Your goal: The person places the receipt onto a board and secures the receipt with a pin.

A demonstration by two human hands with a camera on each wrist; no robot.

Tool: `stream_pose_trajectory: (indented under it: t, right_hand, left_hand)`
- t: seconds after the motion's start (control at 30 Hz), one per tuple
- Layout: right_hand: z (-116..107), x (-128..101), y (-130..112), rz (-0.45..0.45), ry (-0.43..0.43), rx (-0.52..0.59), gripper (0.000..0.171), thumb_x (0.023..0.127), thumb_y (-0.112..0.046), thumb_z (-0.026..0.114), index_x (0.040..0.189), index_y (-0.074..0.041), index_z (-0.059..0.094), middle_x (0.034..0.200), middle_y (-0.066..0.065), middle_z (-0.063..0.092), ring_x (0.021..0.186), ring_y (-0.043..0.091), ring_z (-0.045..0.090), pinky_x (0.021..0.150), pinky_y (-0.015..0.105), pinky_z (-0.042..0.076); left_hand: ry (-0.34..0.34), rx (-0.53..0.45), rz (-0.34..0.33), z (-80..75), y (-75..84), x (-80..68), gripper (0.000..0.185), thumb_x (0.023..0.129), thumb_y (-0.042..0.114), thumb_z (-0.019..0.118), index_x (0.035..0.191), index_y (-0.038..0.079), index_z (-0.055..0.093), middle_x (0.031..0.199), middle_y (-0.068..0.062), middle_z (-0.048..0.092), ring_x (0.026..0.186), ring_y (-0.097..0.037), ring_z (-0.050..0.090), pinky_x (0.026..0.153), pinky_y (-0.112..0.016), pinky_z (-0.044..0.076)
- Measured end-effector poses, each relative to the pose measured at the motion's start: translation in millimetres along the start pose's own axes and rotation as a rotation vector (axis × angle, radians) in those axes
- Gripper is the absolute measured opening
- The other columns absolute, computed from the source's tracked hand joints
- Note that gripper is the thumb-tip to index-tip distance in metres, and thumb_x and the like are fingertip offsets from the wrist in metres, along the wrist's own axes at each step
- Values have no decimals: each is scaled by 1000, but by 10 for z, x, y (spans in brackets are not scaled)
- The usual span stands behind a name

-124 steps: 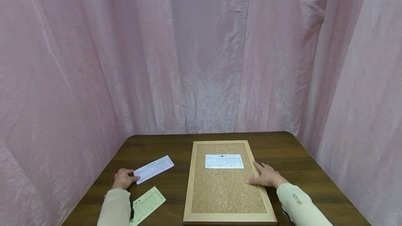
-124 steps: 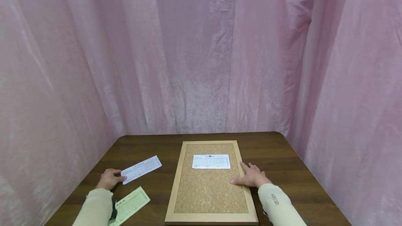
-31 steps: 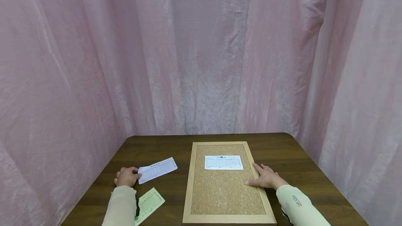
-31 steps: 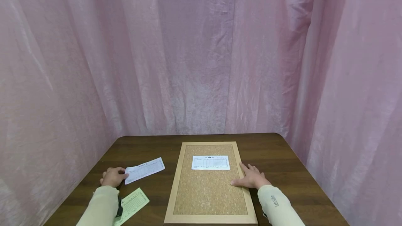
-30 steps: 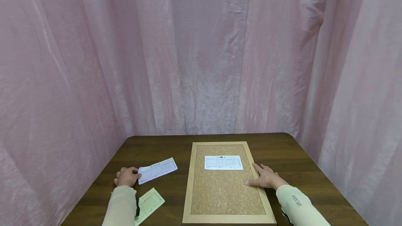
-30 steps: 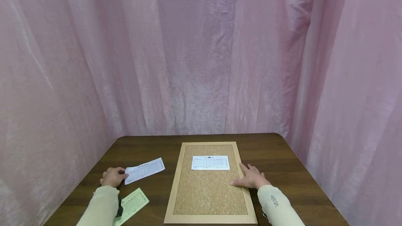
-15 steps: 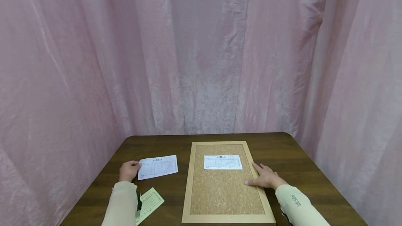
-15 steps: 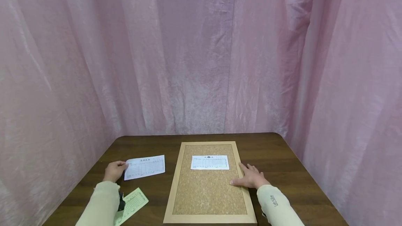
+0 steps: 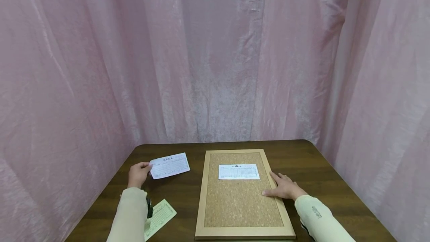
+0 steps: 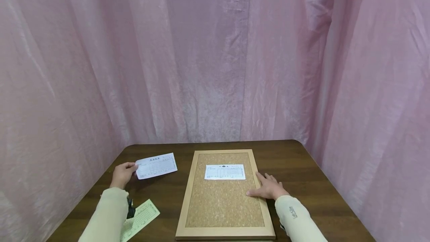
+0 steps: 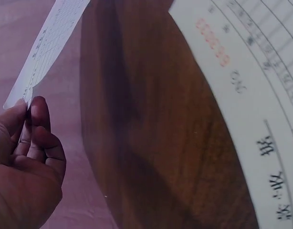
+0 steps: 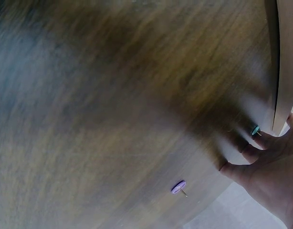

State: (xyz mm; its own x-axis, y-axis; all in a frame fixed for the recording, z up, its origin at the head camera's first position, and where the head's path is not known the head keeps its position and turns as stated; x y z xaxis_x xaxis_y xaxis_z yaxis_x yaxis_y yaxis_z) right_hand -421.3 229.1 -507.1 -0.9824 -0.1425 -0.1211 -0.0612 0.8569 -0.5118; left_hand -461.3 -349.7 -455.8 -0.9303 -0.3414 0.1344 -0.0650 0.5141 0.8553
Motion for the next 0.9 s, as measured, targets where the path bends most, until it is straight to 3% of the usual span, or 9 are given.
stream_pose_trajectory:
  t: [0.23, 0.47, 0.67, 0.9]
  right_hand:
    - [5, 26, 13, -1, 4, -11, 110, 75, -63, 77, 154, -2, 30, 150, 40, 26, 139, 59, 19, 105, 76, 13]
    - [11, 23, 15, -12, 6, -21, 110, 75, -64, 76, 154, -1, 30, 149, 40, 27, 138, 60, 19, 104, 76, 13]
    - [13, 24, 15, -11, -1, -9, 111, 76, -66, 75, 155, -2, 29, 150, 39, 25, 139, 59, 18, 105, 76, 12]
    - [3, 33, 18, -3, -8, -9, 111, 75, -64, 76, 155, -3, 29, 150, 40, 25, 139, 59, 18, 105, 76, 12]
  left_hand:
    - [17, -35, 32, 20, 216, 14, 30, 100, 13, 60, 119, -11, 64, 103, -22, 66, 82, -26, 62, 68, -29, 45]
    - [8, -142, 61, 141, 405, -3, 31, 99, 8, 60, 121, -14, 62, 100, -21, 66, 82, -30, 65, 63, -22, 49]
    - [-19, -213, 68, 272, 507, -20, 30, 99, 6, 61, 120, -15, 62, 100, -21, 67, 75, -17, 64, 60, -19, 48]
    - [-45, -230, 81, 400, 649, -40, 29, 99, 7, 61, 120, -13, 63, 94, -17, 68, 67, -8, 59, 60, -21, 46]
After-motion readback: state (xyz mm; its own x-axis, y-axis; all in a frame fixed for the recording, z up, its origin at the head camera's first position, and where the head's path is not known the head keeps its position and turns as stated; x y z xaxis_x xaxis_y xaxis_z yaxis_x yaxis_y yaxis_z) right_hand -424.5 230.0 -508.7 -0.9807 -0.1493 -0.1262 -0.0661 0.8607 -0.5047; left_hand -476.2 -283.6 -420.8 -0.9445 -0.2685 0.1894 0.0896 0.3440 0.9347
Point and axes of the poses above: each hand's wrist, its own x-axis towards the middle knuckle, its own z-axis out of the palm, y = z × x, the point moved 6 cm from there along x, towards the middle knuckle
